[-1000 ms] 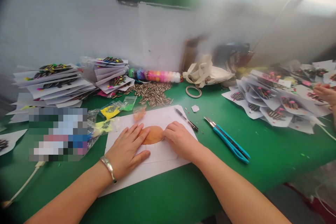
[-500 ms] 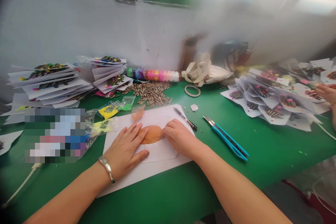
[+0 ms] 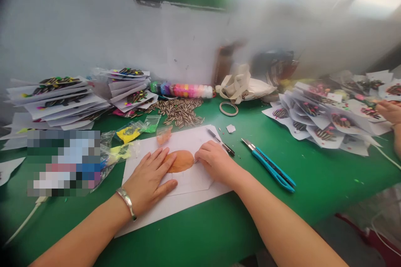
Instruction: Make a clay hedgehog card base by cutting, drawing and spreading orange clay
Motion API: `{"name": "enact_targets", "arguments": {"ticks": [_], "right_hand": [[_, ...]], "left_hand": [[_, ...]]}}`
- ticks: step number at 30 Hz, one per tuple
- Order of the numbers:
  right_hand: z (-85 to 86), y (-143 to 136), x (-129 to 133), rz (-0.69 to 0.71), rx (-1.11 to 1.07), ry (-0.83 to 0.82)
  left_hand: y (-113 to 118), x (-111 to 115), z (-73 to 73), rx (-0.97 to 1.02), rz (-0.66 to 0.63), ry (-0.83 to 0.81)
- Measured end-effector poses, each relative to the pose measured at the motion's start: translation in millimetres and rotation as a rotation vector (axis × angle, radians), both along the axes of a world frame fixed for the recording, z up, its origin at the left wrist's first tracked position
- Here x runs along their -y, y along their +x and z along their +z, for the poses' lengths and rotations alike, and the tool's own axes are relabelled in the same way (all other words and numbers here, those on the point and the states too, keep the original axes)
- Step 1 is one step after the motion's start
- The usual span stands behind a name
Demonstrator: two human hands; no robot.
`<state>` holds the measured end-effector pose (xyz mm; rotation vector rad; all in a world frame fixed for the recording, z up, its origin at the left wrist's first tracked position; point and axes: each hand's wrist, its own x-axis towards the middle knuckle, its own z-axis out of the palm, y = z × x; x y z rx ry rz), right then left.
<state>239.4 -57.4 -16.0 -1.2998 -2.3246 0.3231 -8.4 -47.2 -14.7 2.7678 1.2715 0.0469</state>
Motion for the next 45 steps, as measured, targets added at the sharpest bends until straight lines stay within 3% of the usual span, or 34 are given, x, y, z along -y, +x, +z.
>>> {"name": "enact_targets", "arguments": {"ticks": [12, 32, 45], "right_hand": [[-1.0, 0.1, -2.2, -0.021, -0.008, 0.0], [1.1, -26.7, 24.0, -0.057, 0.056, 0.076], [-2.3, -23.7, 22.7, -0.058, 0.073, 0.094]], "left_hand": [[0.6, 0.4, 0.6, -0.006, 0.008, -0.009], [1.6, 1.0, 2.8, -0.006, 0.001, -0.011], [2.4, 1.5, 5.2, 0.0, 0.003, -0.02]]}}
